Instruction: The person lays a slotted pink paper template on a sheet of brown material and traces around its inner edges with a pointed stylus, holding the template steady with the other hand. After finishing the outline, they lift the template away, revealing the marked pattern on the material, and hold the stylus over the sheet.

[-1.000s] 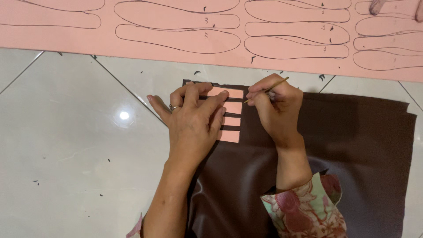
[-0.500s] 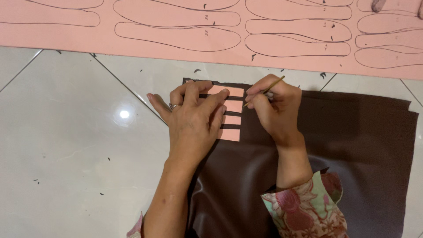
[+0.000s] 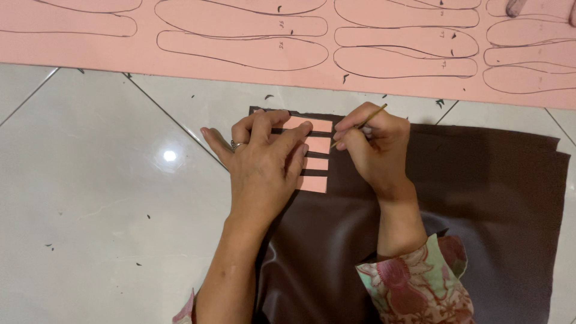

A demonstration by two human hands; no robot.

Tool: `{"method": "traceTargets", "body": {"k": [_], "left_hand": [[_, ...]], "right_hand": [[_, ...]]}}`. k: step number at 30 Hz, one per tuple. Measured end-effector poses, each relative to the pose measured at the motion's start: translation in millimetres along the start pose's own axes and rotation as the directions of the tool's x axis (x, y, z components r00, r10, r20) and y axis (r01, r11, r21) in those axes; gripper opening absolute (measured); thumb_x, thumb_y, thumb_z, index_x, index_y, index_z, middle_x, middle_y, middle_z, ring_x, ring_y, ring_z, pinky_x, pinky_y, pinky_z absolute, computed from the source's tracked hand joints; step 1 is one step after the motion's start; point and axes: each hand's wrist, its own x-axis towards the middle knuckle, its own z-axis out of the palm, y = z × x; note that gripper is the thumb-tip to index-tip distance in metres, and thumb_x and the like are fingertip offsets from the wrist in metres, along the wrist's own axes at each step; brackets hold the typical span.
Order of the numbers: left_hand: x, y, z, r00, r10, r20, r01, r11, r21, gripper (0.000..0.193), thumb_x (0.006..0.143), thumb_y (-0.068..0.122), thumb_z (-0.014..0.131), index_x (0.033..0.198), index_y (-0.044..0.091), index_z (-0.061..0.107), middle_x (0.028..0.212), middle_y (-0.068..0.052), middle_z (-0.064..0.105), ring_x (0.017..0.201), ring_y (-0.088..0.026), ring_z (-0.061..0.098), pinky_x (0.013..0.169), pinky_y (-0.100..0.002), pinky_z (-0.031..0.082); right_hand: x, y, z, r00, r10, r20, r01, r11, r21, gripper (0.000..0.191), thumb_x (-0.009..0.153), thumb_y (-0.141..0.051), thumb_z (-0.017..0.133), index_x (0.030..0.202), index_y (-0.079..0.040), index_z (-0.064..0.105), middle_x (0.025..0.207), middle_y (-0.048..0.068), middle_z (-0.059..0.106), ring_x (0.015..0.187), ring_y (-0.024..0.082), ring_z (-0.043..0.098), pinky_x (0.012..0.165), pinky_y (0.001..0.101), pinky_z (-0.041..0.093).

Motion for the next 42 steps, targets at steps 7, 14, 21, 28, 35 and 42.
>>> {"method": "traceTargets", "body": {"k": [7,14,21,28,35,42], "left_hand": [[-0.5,-0.5,0.1,1.0,-0.007,0.012,0.007,1.0,0.0,0.018,0.087,0.024,0.076,0.105,0.026,0.079,0.121,0.006,0.063,0.125,-0.024,0.048,0.11,-0.084,0.001],[-0.2,-0.5,0.8,1.0,-0.009,0.008,0.009,1.0,-0.006,0.018,0.087,0.024,0.077,0.105,0.026,0.079,0.121,0.005,0.063,0.125,-0.025,0.048,0.11,-0.084,0.0],[0.1,-0.4,0.0,1.0,-0.007,0.013,0.007,1.0,-0.005,0.018,0.087,0.024,0.077,0.105,0.026,0.079,0.121,0.005,0.063,0.125,-0.025,0.048,0.109,-0.084,0.001],[0.1,-0.3,0.1,1.0,-0.006,0.017,0.006,1.0,0.01,0.018,0.088,0.024,0.077,0.105,0.026,0.079,0.119,0.005,0.063,0.124,-0.025,0.048,0.109,-0.084,0.001],[-0.3,-1.2,1.3,1.0,0.003,0.004,-0.003,1.0,0.004,0.018,0.087,0.024,0.077,0.105,0.026,0.079,0.12,0.005,0.063,0.124,-0.025,0.048,0.109,-0.085,0.001],[-0.9,-1.9,2.1,1.0,0.012,-0.002,-0.012,1.0,0.015,0.019,0.088,0.026,0.079,0.106,0.025,0.078,0.123,0.005,0.062,0.127,-0.025,0.047,0.11,-0.084,0.001]], "right_hand": [[0.5,-0.2,1.2,1.0,-0.012,0.026,0.011,1.0,0.019,0.018,0.09,0.016,0.052,0.091,0.005,0.066,0.085,0.01,0.069,0.075,0.012,0.068,0.067,0.023,0.058],[0.5,-1.5,1.4,0.998,-0.052,-0.022,0.052,0.999,0.004,0.017,0.092,0.015,0.053,0.092,0.004,0.067,0.087,0.01,0.069,0.077,0.012,0.068,0.069,0.024,0.059],[-0.9,0.0,0.7,0.999,-0.05,-0.016,0.05,0.999,0.013,0.017,0.092,0.015,0.053,0.093,0.004,0.066,0.088,0.01,0.068,0.078,0.012,0.067,0.07,0.0233,0.057],[-0.2,1.0,1.3,0.998,-0.046,-0.042,0.045,0.999,-0.013,0.017,0.093,0.016,0.053,0.094,0.004,0.066,0.087,0.01,0.069,0.077,0.013,0.068,0.069,0.0245,0.057],[-1.4,1.1,0.9,0.998,-0.027,-0.05,0.029,0.999,0.031,0.019,0.092,0.015,0.052,0.094,0.003,0.066,0.089,0.01,0.069,0.08,0.012,0.069,0.071,0.0252,0.059],[-0.7,5.8,-7.1,0.998,-0.004,-0.063,0.013,0.99,0.141,0.023,0.09,0.015,0.045,0.09,0.003,0.065,0.087,0.011,0.068,0.074,0.014,0.069,0.067,0.0268,0.059]]}}
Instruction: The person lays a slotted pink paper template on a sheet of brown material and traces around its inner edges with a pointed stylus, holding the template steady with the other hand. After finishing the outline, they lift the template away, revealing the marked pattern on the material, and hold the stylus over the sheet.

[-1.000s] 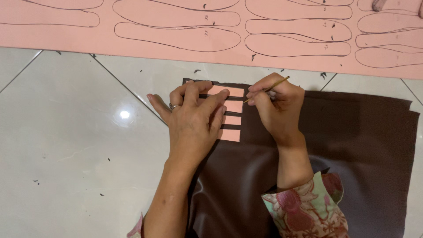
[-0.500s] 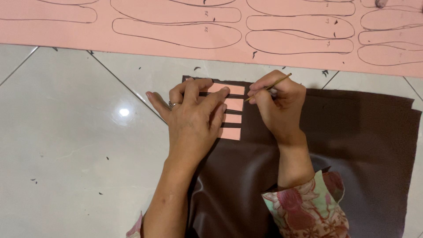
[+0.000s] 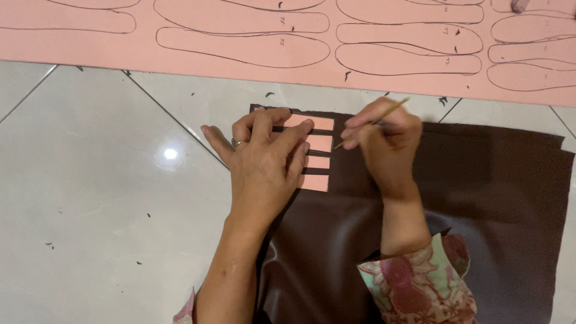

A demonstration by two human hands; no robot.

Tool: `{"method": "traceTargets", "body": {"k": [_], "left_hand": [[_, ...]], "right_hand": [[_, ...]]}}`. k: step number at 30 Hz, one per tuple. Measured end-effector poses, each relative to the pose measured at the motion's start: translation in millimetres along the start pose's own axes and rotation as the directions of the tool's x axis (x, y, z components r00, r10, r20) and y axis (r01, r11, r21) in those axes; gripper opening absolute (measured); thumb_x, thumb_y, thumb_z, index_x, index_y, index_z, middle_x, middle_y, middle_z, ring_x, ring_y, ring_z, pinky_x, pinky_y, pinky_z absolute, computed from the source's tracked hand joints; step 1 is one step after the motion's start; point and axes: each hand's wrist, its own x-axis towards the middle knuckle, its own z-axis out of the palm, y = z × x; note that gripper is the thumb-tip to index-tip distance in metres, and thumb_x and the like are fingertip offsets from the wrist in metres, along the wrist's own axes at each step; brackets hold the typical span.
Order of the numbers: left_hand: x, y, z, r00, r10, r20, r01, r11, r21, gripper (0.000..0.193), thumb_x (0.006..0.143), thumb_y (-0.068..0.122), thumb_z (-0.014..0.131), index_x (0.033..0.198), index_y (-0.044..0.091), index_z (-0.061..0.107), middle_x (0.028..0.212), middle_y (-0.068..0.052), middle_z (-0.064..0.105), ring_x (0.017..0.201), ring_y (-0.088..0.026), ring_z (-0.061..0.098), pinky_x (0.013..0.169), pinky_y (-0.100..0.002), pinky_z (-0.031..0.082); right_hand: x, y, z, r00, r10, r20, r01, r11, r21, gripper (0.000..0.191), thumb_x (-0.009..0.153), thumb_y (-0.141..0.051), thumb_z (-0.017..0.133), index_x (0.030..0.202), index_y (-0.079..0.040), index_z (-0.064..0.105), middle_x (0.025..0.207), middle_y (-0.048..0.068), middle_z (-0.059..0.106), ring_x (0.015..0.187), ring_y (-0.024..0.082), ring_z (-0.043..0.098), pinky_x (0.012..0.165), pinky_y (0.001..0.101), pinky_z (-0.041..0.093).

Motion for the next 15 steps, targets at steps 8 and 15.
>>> {"method": "traceTargets", "body": {"k": [8,15], "left_hand": [[1.4,2.6,-5.5,0.997,-0.022,0.078,0.024,0.999,-0.021,0.051,0.067,0.039,0.089,0.113,0.023,0.076,0.126,0.0,0.059,0.126,-0.031,0.046,0.109,-0.084,-0.002],[1.8,2.8,-5.0,0.998,-0.016,0.064,0.018,0.999,-0.027,0.051,0.066,0.04,0.09,0.113,0.022,0.077,0.126,0.0,0.059,0.127,-0.031,0.046,0.109,-0.083,-0.004]], "right_hand": [[2.0,0.9,-8.3,0.984,0.137,0.119,-0.136,0.991,-0.016,0.021,0.086,0.017,0.05,0.086,0.004,0.066,0.083,0.01,0.067,0.071,0.015,0.069,0.063,0.0262,0.059],[-0.8,0.2,-5.3,0.964,0.119,0.237,-0.125,0.992,0.009,0.024,0.084,0.019,0.051,0.088,0.003,0.069,0.084,0.01,0.068,0.073,0.013,0.068,0.066,0.0243,0.058]]}}
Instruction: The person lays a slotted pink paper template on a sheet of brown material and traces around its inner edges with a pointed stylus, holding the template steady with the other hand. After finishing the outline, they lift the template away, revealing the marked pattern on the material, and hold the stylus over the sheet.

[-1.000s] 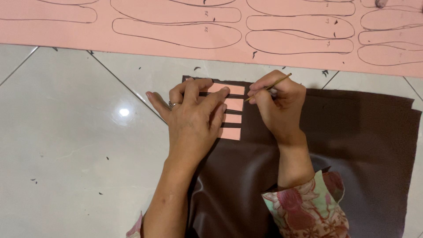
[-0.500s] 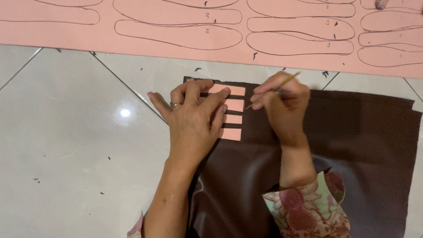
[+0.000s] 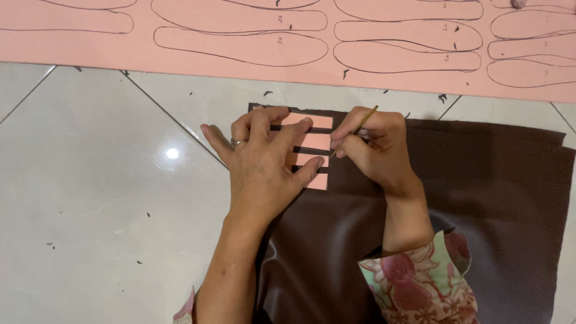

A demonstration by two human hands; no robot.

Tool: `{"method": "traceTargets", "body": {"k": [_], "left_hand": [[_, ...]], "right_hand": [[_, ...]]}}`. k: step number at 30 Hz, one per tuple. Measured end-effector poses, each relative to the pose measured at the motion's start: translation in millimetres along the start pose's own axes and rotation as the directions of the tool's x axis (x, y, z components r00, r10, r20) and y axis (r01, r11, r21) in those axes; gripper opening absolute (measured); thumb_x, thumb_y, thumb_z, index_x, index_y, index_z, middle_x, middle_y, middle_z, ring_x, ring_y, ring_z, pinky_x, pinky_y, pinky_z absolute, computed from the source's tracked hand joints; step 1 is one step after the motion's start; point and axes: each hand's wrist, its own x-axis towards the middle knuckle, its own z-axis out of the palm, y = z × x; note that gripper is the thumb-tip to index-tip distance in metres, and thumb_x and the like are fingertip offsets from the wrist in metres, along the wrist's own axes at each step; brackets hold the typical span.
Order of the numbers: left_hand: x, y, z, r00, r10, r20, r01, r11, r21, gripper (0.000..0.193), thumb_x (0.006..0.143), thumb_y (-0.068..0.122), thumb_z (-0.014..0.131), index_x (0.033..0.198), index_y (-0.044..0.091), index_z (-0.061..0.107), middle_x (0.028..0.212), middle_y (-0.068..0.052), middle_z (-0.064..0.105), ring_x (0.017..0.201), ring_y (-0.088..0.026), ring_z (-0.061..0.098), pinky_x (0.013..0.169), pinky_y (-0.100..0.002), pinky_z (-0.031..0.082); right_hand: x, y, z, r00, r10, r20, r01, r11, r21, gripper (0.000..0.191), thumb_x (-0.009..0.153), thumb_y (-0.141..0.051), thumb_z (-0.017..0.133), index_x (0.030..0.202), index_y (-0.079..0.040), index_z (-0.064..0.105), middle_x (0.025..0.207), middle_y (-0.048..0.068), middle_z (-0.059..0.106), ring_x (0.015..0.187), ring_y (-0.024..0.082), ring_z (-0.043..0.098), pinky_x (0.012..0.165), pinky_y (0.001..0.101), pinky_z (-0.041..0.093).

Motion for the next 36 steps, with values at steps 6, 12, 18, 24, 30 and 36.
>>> {"method": "traceTargets", "body": {"k": [6,12,18,24,30,36], "left_hand": [[-0.3,-1.4,0.4,1.0,-0.005,0.006,0.005,1.0,-0.001,0.052,0.065,0.039,0.089,0.113,0.023,0.077,0.127,0.0,0.059,0.127,-0.032,0.045,0.109,-0.083,-0.003],[-0.5,-1.9,2.0,1.0,-0.004,0.005,0.004,1.0,0.0,0.051,0.066,0.039,0.09,0.113,0.023,0.077,0.127,0.0,0.059,0.128,-0.032,0.045,0.108,-0.084,-0.003],[-1.3,-2.0,2.7,1.0,0.0,-0.001,0.0,1.0,0.0,0.052,0.066,0.039,0.09,0.114,0.023,0.076,0.127,0.0,0.059,0.128,-0.031,0.045,0.109,-0.084,-0.003],[-1.1,-2.5,2.9,1.0,0.005,-0.001,-0.005,1.0,0.0,0.05,0.067,0.039,0.089,0.113,0.023,0.077,0.126,0.0,0.059,0.128,-0.031,0.045,0.109,-0.083,-0.004],[-1.8,-2.8,2.2,1.0,0.002,0.001,-0.002,1.0,-0.004,0.052,0.066,0.039,0.09,0.114,0.023,0.077,0.127,0.0,0.06,0.129,-0.032,0.044,0.109,-0.083,-0.004],[-1.3,-1.8,2.9,1.0,-0.009,0.007,0.009,1.0,-0.011,0.052,0.065,0.039,0.09,0.112,0.023,0.077,0.126,0.0,0.06,0.129,-0.032,0.044,0.109,-0.082,-0.004]], "right_hand": [[-0.5,-0.7,-0.1,1.0,-0.02,0.018,0.021,0.997,-0.079,0.023,0.082,0.019,0.052,0.087,0.002,0.068,0.082,0.01,0.068,0.071,0.012,0.068,0.064,0.0241,0.056],[-1.0,-2.1,-0.4,0.995,-0.005,0.095,0.006,1.0,-0.003,0.025,0.082,0.019,0.049,0.089,0.003,0.068,0.083,0.009,0.068,0.073,0.013,0.066,0.065,0.0246,0.055],[0.2,-2.1,1.2,0.999,-0.054,0.006,0.054,0.992,-0.116,0.024,0.082,0.019,0.051,0.088,0.003,0.068,0.083,0.01,0.068,0.072,0.013,0.066,0.066,0.0252,0.056],[-1.3,-2.4,0.1,0.995,0.02,0.099,-0.018,1.0,-0.016,0.022,0.079,0.018,0.054,0.085,0.001,0.066,0.084,0.01,0.069,0.073,0.012,0.067,0.064,0.0245,0.056],[-1.1,-1.6,0.2,0.996,-0.073,0.044,0.076,0.995,-0.065,0.023,0.084,0.018,0.051,0.089,0.003,0.067,0.083,0.01,0.068,0.071,0.012,0.066,0.065,0.0247,0.055],[-1.7,-0.1,0.4,0.998,-0.046,0.037,0.048,0.996,-0.071,0.024,0.083,0.018,0.051,0.089,0.002,0.068,0.083,0.01,0.068,0.071,0.013,0.066,0.065,0.025,0.056]]}}
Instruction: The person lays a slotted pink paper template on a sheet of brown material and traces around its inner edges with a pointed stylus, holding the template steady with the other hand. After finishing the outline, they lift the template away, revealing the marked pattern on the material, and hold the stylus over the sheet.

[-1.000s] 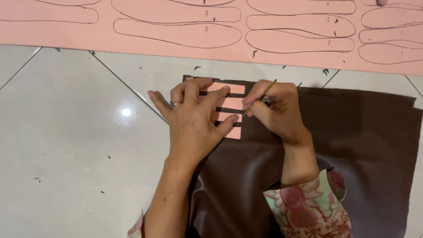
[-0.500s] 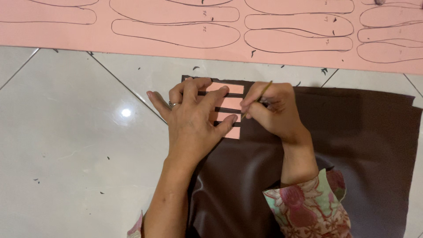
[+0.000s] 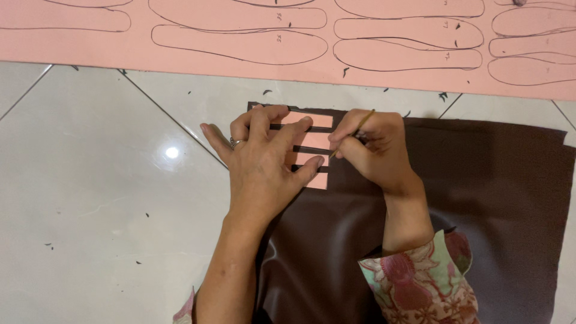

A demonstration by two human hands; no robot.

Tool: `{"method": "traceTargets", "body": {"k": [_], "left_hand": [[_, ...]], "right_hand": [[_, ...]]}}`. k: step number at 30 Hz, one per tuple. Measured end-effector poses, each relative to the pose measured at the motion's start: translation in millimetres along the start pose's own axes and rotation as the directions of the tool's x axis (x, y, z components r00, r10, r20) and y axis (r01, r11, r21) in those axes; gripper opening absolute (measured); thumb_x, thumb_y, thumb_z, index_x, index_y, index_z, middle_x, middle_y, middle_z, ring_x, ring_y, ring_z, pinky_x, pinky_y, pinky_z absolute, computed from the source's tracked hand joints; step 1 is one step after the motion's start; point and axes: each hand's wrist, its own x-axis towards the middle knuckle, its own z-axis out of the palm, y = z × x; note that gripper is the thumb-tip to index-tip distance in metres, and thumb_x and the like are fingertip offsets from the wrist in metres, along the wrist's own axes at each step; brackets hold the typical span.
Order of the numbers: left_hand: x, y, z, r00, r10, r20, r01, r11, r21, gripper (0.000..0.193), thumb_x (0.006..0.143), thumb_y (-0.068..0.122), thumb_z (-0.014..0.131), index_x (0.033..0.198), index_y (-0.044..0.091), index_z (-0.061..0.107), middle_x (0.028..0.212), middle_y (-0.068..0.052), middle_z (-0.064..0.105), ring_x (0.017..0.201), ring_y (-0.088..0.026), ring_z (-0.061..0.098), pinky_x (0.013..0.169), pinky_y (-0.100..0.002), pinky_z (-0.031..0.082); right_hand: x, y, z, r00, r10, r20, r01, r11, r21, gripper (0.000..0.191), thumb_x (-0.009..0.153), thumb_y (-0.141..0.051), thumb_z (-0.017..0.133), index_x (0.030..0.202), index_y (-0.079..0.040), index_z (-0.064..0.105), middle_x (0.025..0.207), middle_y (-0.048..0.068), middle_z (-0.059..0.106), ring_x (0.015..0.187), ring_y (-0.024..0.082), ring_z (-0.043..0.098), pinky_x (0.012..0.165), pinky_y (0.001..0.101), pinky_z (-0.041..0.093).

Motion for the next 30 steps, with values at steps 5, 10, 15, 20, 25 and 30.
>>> {"method": "traceTargets", "body": {"k": [5,10,15,20,25,30], "left_hand": [[0,-1,-1,1.0,0.003,0.015,-0.003,1.0,-0.016,0.045,0.07,0.036,0.087,0.112,0.023,0.077,0.128,-0.001,0.059,0.128,-0.031,0.045,0.109,-0.083,-0.004],[-2,-2,-3,1.0,0.012,0.004,-0.012,0.999,-0.05,0.036,0.078,0.024,0.077,0.114,0.022,0.077,0.13,-0.002,0.058,0.129,-0.032,0.044,0.108,-0.083,-0.002],[0,-3,-5,0.999,-0.015,0.035,0.017,0.998,-0.058,0.044,0.07,0.014,0.071,0.113,0.024,0.077,0.13,-0.001,0.059,0.127,-0.028,0.047,0.11,-0.083,-0.002],[1,-3,-10,0.999,-0.005,0.038,0.008,0.997,-0.073,0.045,0.07,0.011,0.073,0.112,0.024,0.078,0.129,-0.001,0.06,0.126,-0.029,0.048,0.11,-0.082,0.0],[3,-5,-17,0.995,-0.043,0.094,0.055,0.99,-0.134,0.042,0.071,0.009,0.078,0.11,0.023,0.079,0.126,0.001,0.063,0.125,-0.025,0.05,0.113,-0.078,0.001],[6,-10,-25,0.995,-0.019,0.098,0.039,0.979,-0.201,0.042,0.074,0.008,0.076,0.115,0.019,0.077,0.13,0.002,0.065,0.127,-0.024,0.051,0.116,-0.071,0.003]], "right_hand": [[-1,3,-2,0.999,-0.013,0.033,0.011,0.998,0.054,0.025,0.083,0.018,0.049,0.088,0.003,0.068,0.084,0.011,0.069,0.072,0.013,0.066,0.065,0.0258,0.057],[0,2,-4,0.996,-0.082,0.028,0.076,0.983,0.167,0.025,0.086,0.02,0.053,0.093,0.002,0.068,0.088,0.013,0.069,0.074,0.015,0.068,0.067,0.0269,0.059],[1,-4,1,0.996,-0.09,-0.013,0.09,0.97,0.227,0.023,0.093,0.02,0.057,0.099,0.0,0.067,0.095,0.013,0.07,0.079,0.017,0.071,0.076,0.0286,0.061],[4,-5,5,0.998,-0.049,0.041,0.039,0.975,0.217,0.025,0.092,0.021,0.056,0.099,0.002,0.069,0.099,0.013,0.07,0.087,0.017,0.071,0.081,0.03,0.061],[3,-6,8,0.995,-0.016,0.095,-0.002,0.983,0.184,0.024,0.089,0.021,0.057,0.096,0.003,0.071,0.101,0.014,0.072,0.089,0.018,0.073,0.08,0.0292,0.06],[7,-8,10,0.984,0.019,0.178,-0.047,0.987,0.152,0.023,0.088,0.019,0.059,0.098,0.003,0.072,0.1,0.014,0.074,0.094,0.02,0.073,0.084,0.0302,0.061]]}}
